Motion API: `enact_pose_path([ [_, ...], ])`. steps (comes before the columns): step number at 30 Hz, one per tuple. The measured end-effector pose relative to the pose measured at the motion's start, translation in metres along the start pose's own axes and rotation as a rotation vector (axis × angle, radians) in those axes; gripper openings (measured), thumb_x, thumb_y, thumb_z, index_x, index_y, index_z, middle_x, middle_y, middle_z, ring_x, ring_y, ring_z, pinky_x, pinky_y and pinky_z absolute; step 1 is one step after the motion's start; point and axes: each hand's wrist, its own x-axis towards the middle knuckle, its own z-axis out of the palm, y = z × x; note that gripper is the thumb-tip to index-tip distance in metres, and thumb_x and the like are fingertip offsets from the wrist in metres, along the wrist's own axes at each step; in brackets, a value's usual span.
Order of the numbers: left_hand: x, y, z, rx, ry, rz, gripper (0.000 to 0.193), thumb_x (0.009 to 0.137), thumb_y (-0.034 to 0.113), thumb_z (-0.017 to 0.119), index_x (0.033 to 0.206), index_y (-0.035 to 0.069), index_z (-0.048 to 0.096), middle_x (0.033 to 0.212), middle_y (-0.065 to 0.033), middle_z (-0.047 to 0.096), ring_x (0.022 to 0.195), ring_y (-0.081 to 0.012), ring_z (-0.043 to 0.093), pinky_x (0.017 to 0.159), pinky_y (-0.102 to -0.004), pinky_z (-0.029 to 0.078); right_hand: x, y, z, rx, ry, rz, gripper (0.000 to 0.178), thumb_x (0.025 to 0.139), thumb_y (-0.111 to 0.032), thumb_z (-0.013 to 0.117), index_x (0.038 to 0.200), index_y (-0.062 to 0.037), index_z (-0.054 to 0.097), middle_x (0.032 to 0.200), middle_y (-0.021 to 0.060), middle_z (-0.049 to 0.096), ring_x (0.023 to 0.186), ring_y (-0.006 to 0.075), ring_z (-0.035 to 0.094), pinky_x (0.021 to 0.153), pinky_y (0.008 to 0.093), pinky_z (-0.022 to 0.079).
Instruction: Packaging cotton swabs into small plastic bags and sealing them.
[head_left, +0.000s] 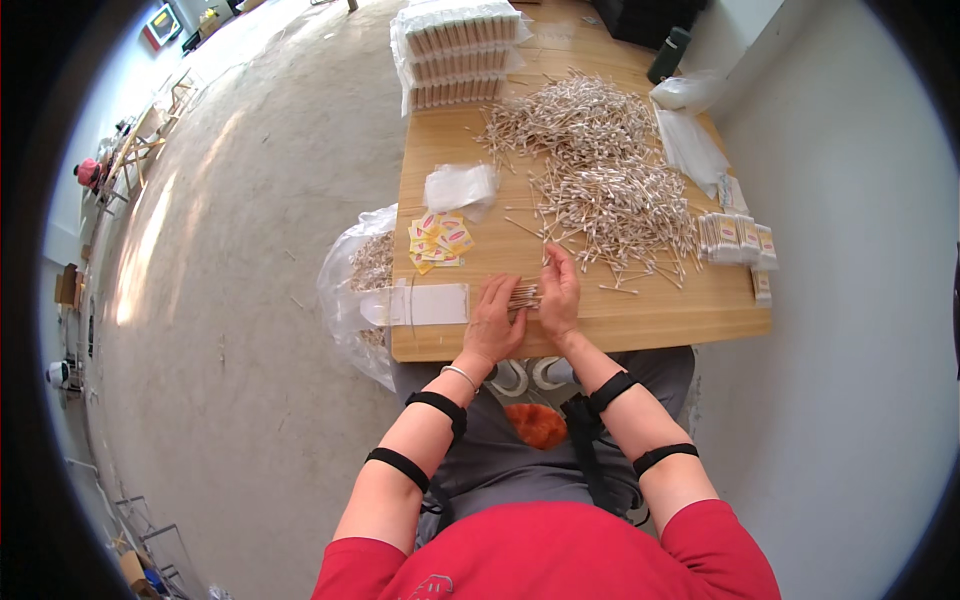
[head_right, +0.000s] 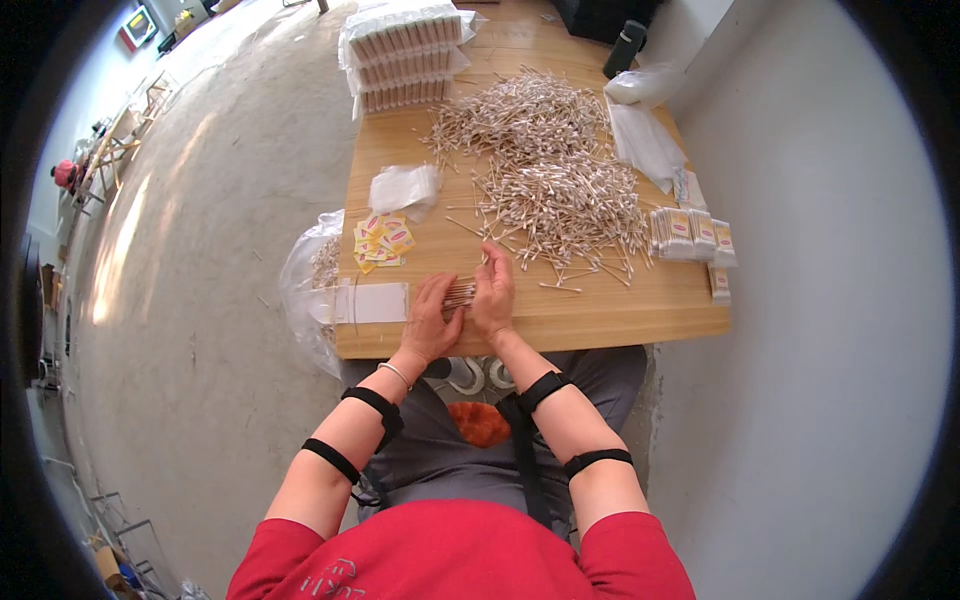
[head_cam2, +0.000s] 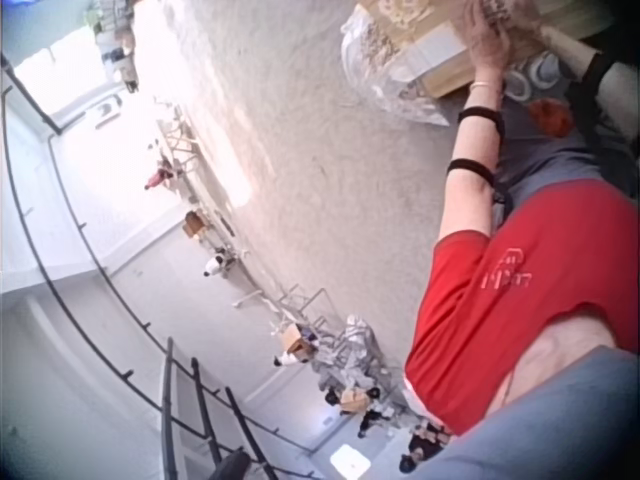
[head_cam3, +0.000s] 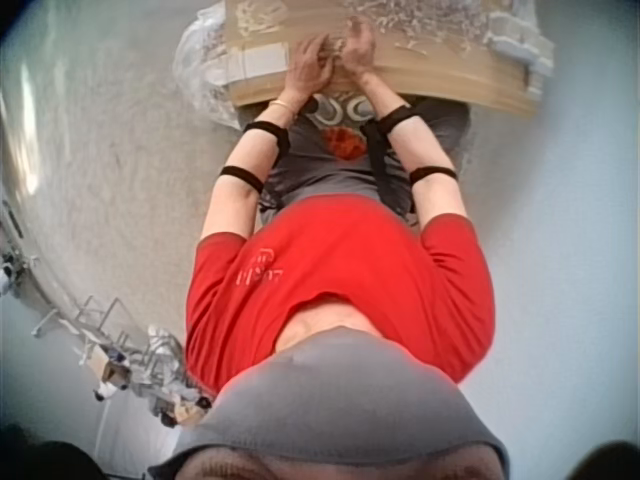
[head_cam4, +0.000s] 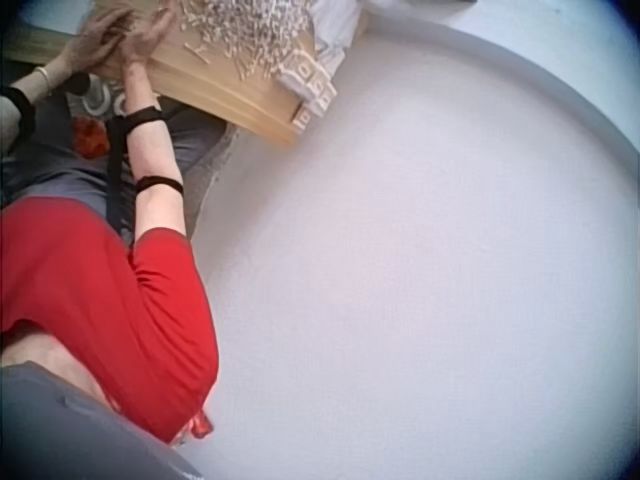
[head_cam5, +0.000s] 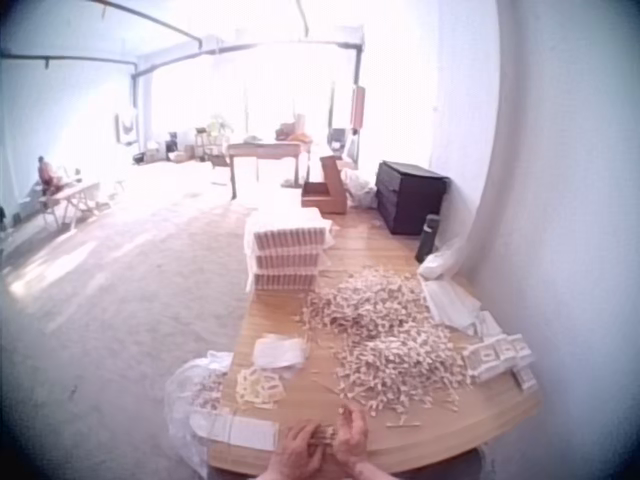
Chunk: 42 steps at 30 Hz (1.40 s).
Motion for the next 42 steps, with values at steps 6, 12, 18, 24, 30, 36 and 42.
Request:
enact_pose_path([
  [6, 0.0, -0.006, 0.001, -0.024, -0.012, 0.008, 0.05, 0.073, 0.004, 0.062, 0.122, 0.002, 0.051, 0.122, -0.0219, 0.051, 0.119, -0.0394, 0.045, 0.104, -0.0447, 0.035, -0.005, 0.002, 0.009, -0.153, -0.09, -0.1, 0.038, 0.09, -0.008, 0.045, 0.127, 0.0023, 0.045, 0.136, 0.0188, 0.043, 0.127, 0.0298, 0.041, 0.107, 0.0345, 0.03],
  [12, 0.0, -0.012, 0.001, -0.204, 0.083, -0.18, 0.041, 0.081, 0.001, 0.055, 0.122, -0.001, 0.051, 0.122, -0.0187, 0.055, 0.115, -0.0334, 0.052, 0.1, -0.0374, 0.041, -0.01, -0.009, -0.001, -0.584, -0.163, -0.356, 0.049, 0.089, -0.015, 0.049, 0.133, 0.0029, 0.038, 0.144, 0.0216, 0.033, 0.134, 0.0367, 0.03, 0.111, 0.0429, 0.024],
  [18, 0.0, -0.029, 0.005, -0.607, 0.274, -0.401, 0.031, 0.099, 0.011, 0.039, 0.124, -0.004, 0.05, 0.123, -0.0133, 0.055, 0.118, -0.0205, 0.05, 0.102, -0.0326, 0.04, -0.05, -0.037, -0.008, -1.276, -0.597, -0.47, 0.076, 0.088, -0.043, 0.053, 0.14, 0.0055, 0.028, 0.147, 0.0224, 0.026, 0.139, 0.0376, 0.019, 0.113, 0.0466, 0.017],
  [24, 0.004, -0.028, 0.006, -0.873, 0.353, -0.444, 0.032, 0.1, 0.015, 0.04, 0.123, -0.006, 0.05, 0.122, -0.0142, 0.054, 0.117, -0.0216, 0.051, 0.104, -0.0333, 0.04, -0.073, -0.047, -0.014, -1.319, -0.654, -0.419, 0.082, 0.087, -0.052, 0.051, 0.141, 0.0046, 0.028, 0.148, 0.0231, 0.024, 0.141, 0.0365, 0.017, 0.114, 0.0455, 0.014],
  [30, 0.005, -0.03, 0.005, -0.877, 0.342, -0.45, 0.032, 0.1, 0.016, 0.042, 0.122, -0.006, 0.051, 0.12, -0.0138, 0.055, 0.115, -0.0209, 0.052, 0.103, -0.033, 0.041, -0.057, -0.042, -0.015, -1.355, -0.691, -0.468, 0.08, 0.087, -0.051, 0.051, 0.141, 0.0032, 0.029, 0.149, 0.0216, 0.024, 0.141, 0.0351, 0.017, 0.115, 0.046, 0.013],
  [36, 0.004, -0.034, 0.009, -0.786, 0.374, -0.418, 0.031, 0.099, 0.017, 0.041, 0.118, -0.004, 0.054, 0.117, -0.0131, 0.059, 0.111, -0.0188, 0.054, 0.098, -0.0296, 0.043, -0.034, -0.034, -0.009, -1.423, -0.591, -0.48, 0.079, 0.089, -0.048, 0.05, 0.143, 0.0022, 0.024, 0.151, 0.021, 0.021, 0.142, 0.0344, 0.016, 0.114, 0.0475, 0.013],
  [42, 0.002, -0.033, 0.005, -0.687, 0.333, -0.403, 0.032, 0.101, 0.018, 0.041, 0.122, -0.003, 0.052, 0.12, -0.0119, 0.056, 0.113, -0.0187, 0.053, 0.101, -0.0314, 0.042, -0.051, -0.037, -0.003, -1.401, -0.608, -0.384, 0.081, 0.088, -0.047, 0.052, 0.144, 0.0037, 0.021, 0.15, 0.0219, 0.02, 0.142, 0.0347, 0.015, 0.114, 0.0468, 0.012],
])
